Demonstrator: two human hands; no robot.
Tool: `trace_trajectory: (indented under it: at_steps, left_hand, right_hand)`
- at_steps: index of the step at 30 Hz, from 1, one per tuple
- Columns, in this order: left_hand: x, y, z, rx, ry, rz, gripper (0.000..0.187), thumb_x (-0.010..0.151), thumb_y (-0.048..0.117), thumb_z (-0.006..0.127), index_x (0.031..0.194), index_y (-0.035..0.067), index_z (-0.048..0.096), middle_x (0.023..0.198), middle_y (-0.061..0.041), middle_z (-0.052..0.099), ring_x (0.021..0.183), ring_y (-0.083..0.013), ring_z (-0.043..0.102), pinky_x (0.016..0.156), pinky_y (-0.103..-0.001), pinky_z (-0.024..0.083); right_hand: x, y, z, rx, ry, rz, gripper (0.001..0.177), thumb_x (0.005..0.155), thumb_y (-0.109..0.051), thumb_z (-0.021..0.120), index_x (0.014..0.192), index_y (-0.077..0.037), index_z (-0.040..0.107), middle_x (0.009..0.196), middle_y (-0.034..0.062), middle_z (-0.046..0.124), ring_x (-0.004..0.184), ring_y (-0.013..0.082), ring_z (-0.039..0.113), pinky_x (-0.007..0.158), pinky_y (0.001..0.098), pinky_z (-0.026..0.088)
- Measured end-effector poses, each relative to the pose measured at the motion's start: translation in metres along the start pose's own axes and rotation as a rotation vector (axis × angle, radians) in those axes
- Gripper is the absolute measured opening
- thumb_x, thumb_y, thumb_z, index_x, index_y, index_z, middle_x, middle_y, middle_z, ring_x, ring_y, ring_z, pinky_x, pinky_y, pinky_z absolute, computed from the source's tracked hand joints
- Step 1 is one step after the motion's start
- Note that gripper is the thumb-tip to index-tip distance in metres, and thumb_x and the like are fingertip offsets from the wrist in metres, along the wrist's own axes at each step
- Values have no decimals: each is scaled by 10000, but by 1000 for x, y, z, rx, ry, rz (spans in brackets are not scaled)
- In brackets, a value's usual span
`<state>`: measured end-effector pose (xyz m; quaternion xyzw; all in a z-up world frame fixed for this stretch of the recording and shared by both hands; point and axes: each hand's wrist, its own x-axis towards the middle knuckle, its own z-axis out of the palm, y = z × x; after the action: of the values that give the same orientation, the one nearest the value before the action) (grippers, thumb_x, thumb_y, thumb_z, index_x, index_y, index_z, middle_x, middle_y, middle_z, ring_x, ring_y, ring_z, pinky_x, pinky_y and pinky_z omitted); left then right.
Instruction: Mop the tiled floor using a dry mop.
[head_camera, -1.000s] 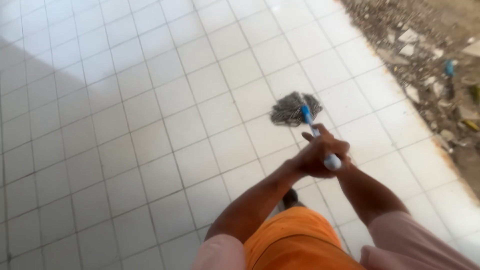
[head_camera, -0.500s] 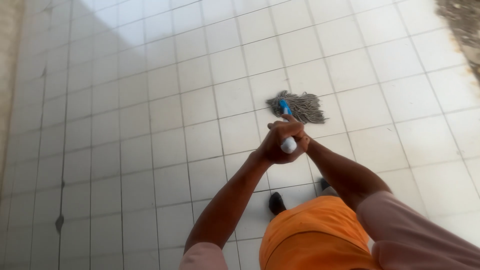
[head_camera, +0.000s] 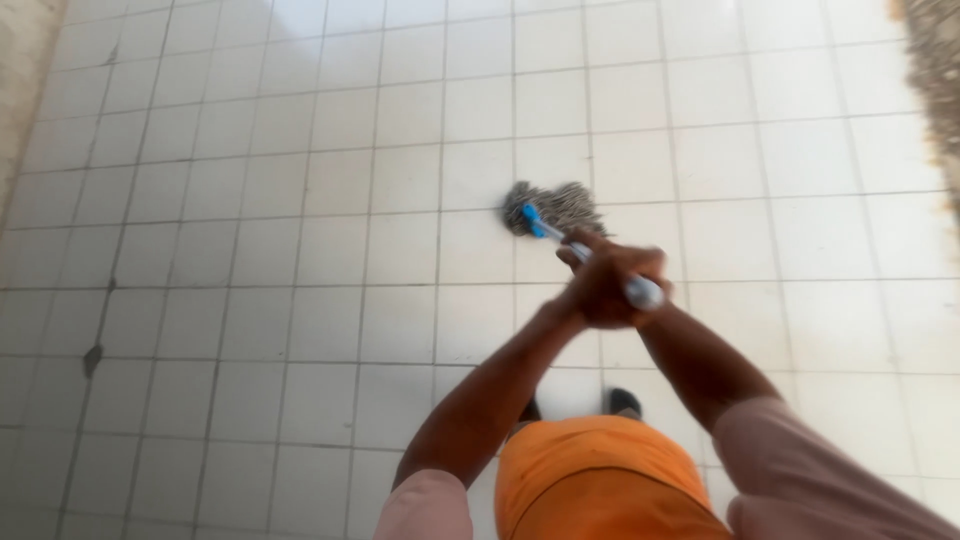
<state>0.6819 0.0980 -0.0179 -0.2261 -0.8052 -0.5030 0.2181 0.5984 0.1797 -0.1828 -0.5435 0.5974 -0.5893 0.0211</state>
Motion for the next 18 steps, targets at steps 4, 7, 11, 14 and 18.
trace_trajectory:
  at_steps: [4,7,11,14,18]
  left_hand:
    - [24,19,101,-79,-187,21,262,885,166,670,743,114,456,609,-44,558,523,-201,563,540,-365,468]
    - [50,43,156,-120,-286,50,286,851,171,678,718,107,433,570,-44,539,483,-208,536,515,-374,447]
    - [62,71,213,-206,-299,85,296,835,135,681,703,105,417,563,-30,527,477,-177,531,492,-347,434]
    - [71,76,226,-250,-289,104,283,855,103,665,706,114,424,576,-16,532,492,-152,536,510,-333,444]
    - [81,84,227,-226,-237,224,286,807,51,667,686,111,414,550,-21,488,500,-154,491,621,-373,452]
  right_hand:
    - [-28,-63,-63,-235,111,342,195,1013,-254,642,1053,-64,632,822,35,647,656,144,565,619,337,483]
    - [-58,-82,-117,-399,106,659,202,992,-246,664,1060,-57,655,713,65,628,578,179,544,561,355,461]
    - [-114,-105,-173,-350,223,414,108,1055,-203,662,997,-117,631,634,15,566,548,140,509,655,356,498]
    - [-122,-123,-203,-373,275,534,121,1016,-186,659,1018,-66,646,656,7,584,550,127,523,591,334,478]
    - [-146,-123,-217,-286,395,737,156,986,-165,642,1062,-28,638,677,19,580,547,129,498,522,330,422]
